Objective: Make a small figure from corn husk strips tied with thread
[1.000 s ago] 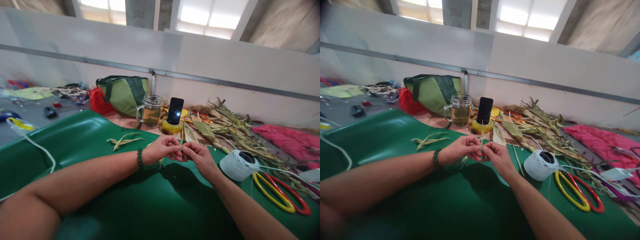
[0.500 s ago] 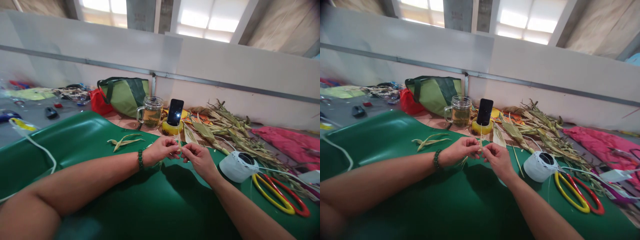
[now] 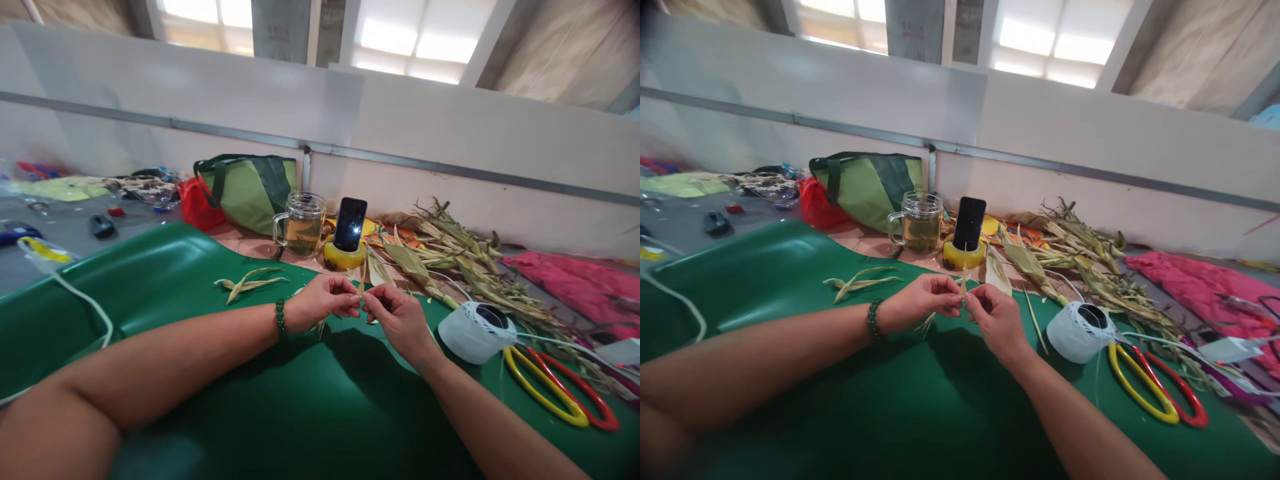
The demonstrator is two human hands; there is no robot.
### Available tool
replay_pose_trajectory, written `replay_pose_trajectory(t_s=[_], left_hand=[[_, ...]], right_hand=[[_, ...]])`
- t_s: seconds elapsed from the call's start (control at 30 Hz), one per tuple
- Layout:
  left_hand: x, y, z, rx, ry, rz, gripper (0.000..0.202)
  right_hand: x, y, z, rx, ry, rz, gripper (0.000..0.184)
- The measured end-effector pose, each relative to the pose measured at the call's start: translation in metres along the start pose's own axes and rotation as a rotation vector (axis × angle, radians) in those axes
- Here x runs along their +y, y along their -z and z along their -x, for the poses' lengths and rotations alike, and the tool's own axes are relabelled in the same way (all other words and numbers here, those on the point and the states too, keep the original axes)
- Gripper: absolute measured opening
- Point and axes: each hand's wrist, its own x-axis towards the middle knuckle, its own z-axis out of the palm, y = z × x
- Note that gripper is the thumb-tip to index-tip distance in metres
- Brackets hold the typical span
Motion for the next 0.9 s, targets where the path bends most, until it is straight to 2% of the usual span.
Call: replay_pose_trajectory(t_s=[0.17, 0.3, 0.5, 0.77, 0.9], left_hand=[[0.0001, 0.0003, 0.0008, -0.019, -0.094, -0.082, 0.029], [0.0005, -0.0008, 0.0012, 0.000, -0.139, -0.127, 0.022], [0.0012, -0.0032, 0.0024, 0.035, -0.079, -0.008, 0.026], [0.0033, -0.0041, 0.0030, 0.028, -0.019, 0.033, 0.038], [0.0051, -0.0037, 0.0043, 0.031, 0.001, 0.033, 0.037]], right_hand=[[0.0004, 0.0001, 0.0001, -0.006, 0.048, 0.066, 0.034], [-0.0005, 0.0003, -0.0012, -0.035, 0.016, 0.024, 0.039], [0.0010, 0.0005, -0.0020, -0.034, -0.028, -0.043, 0.041], [0.0033, -0.0028, 0.0033, 0.053, 0.155, 0.061, 0.026], [0.0013, -0.0028, 0.0031, 0.069, 0.160, 0.038, 0.025]])
